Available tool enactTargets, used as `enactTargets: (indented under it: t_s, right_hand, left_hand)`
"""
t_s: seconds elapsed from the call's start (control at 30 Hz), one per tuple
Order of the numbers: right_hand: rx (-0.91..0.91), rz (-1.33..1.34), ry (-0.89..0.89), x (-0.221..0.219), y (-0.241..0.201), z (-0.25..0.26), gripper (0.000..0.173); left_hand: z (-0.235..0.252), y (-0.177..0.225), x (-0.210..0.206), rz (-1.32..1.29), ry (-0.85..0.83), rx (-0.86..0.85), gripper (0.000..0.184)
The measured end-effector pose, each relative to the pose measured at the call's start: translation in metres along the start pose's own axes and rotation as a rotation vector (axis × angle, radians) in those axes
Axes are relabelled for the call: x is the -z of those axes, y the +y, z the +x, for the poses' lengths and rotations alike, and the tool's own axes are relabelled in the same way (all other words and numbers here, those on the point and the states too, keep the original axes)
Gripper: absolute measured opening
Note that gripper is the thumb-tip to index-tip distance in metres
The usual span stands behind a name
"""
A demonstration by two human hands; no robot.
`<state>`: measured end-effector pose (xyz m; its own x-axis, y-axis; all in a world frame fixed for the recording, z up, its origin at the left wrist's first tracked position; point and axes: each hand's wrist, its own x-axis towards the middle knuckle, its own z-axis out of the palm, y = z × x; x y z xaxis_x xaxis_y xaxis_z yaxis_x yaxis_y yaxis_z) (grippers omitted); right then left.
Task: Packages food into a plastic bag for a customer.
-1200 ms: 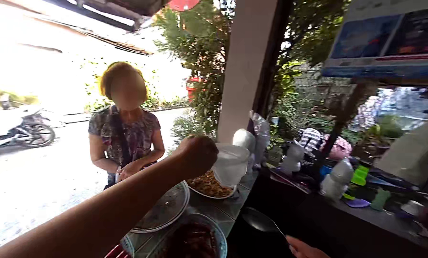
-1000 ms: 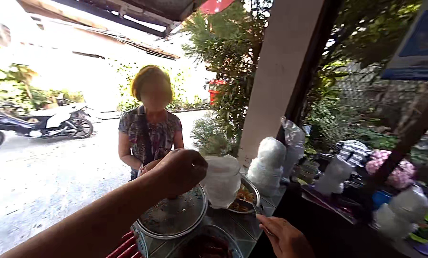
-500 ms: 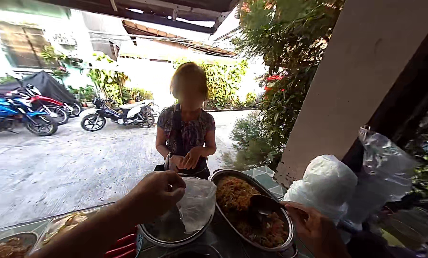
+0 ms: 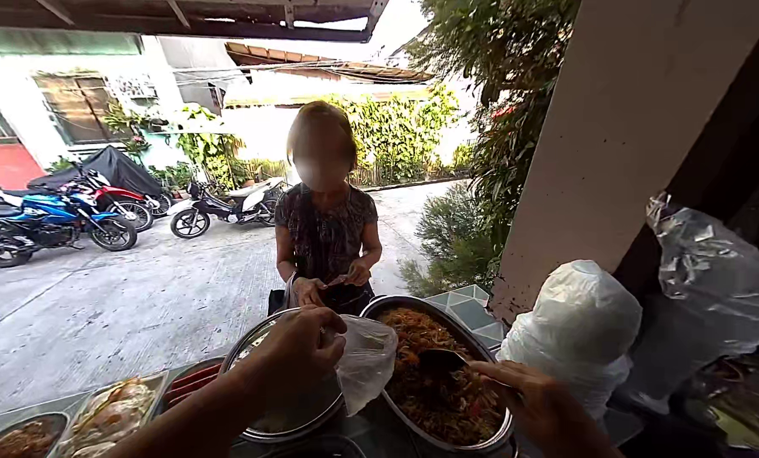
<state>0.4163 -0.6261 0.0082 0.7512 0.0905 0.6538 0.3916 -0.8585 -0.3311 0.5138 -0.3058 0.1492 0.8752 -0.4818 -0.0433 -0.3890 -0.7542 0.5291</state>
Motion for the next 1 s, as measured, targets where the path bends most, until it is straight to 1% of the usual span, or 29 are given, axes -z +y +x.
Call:
enactTargets:
  t_s: [0.07, 0.1, 0.13, 0.17, 0.2, 0.23, 0.3, 0.33, 0.37, 0.4, 0.47, 0.53, 0.57, 0.6, 0.63, 0.67, 0.7, 0.77, 0.83, 0.87, 0.9, 1.0]
  right_hand:
    - [-0.003, 0.016, -0.151, 0.036, -0.016, -0.012, 0.024]
    - [-0.018, 0.034, -0.238, 0.045, -0.023, -0.017, 0.023]
    - [-0.028, 0.046, -0.297, 0.044, -0.027, -0.021, 0.023]
    - [-0.022, 0.046, -0.311, 0.034, -0.026, -0.025, 0.023]
    - [0.005, 0.032, -0.279, 0.018, -0.021, -0.028, 0.022]
    - [0.049, 0.010, -0.206, -0.002, -0.011, -0.030, 0.022]
    - [0.140, -0.050, -0.010, -0.043, 0.015, -0.030, 0.024]
    - [0.156, -0.064, 0.062, -0.055, 0.023, -0.027, 0.026]
    - [0.147, -0.066, 0.093, -0.057, 0.024, -0.024, 0.027]
    - [0.118, -0.053, 0.089, -0.048, 0.018, -0.019, 0.027]
    - [0.035, 0.003, 0.005, -0.008, -0.006, -0.015, 0.024]
    - [-0.041, 0.081, -0.133, 0.038, -0.029, -0.017, 0.022]
    - [-0.067, 0.111, -0.210, 0.052, -0.036, -0.020, 0.022]
    - [-0.087, 0.133, -0.283, 0.058, -0.039, -0.022, 0.023]
    - [-0.096, 0.140, -0.333, 0.054, -0.039, -0.024, 0.024]
    - [-0.086, 0.127, -0.334, 0.042, -0.035, -0.026, 0.023]
    - [-0.060, 0.094, -0.288, 0.025, -0.029, -0.027, 0.023]
    - [0.035, -0.013, -0.114, -0.016, -0.008, -0.024, 0.023]
    - [0.093, -0.104, 0.035, -0.042, 0.010, -0.017, 0.026]
    - [0.085, -0.118, 0.059, -0.041, 0.011, -0.013, 0.027]
    - [0.058, -0.124, 0.060, -0.032, 0.007, -0.010, 0.027]
    - [-0.071, -0.197, 0.020, 0.018, -0.022, -0.008, 0.028]
  left_hand:
    - [0.000, -0.007, 0.000, -0.013, -0.026, 0.001, 0.028]
    - [0.000, -0.010, 0.000, -0.019, -0.034, 0.001, 0.028]
    - [-0.001, -0.012, 0.001, -0.025, -0.038, 0.005, 0.028]
    - [0.000, -0.013, 0.003, -0.033, -0.042, 0.015, 0.027]
    - [0.000, -0.012, 0.005, -0.039, -0.041, 0.021, 0.027]
    - [0.002, -0.012, 0.005, -0.042, -0.031, 0.023, 0.027]
    - [0.005, -0.013, 0.004, -0.048, -0.013, 0.019, 0.026]
    - [0.006, -0.013, 0.003, -0.050, -0.005, 0.009, 0.025]
    - [0.006, -0.013, 0.004, -0.043, -0.003, -0.004, 0.025]
    - [0.006, -0.013, 0.006, -0.033, -0.005, -0.017, 0.025]
    - [0.003, -0.014, 0.009, -0.018, -0.014, -0.023, 0.027]
    - [0.000, -0.018, 0.011, -0.031, -0.025, -0.016, 0.028]
    - [-0.001, -0.021, 0.012, -0.046, -0.034, -0.013, 0.028]
    - [0.000, -0.024, 0.012, -0.066, -0.048, -0.011, 0.029]
    - [0.000, -0.026, 0.012, -0.083, -0.063, -0.008, 0.029]
    - [0.002, -0.027, 0.011, -0.095, -0.076, 0.000, 0.029]
    - [0.003, -0.027, 0.010, -0.102, -0.083, 0.009, 0.028]
    - [0.007, -0.026, 0.007, -0.092, -0.087, 0.021, 0.029]
    - [0.010, -0.023, 0.003, -0.068, -0.093, 0.024, 0.029]
    - [0.010, -0.022, 0.002, -0.060, -0.096, 0.019, 0.030]
    - [0.011, -0.022, 0.001, -0.055, -0.095, 0.011, 0.030]
    - [0.010, -0.024, 0.001, -0.056, -0.104, 0.000, 0.031]
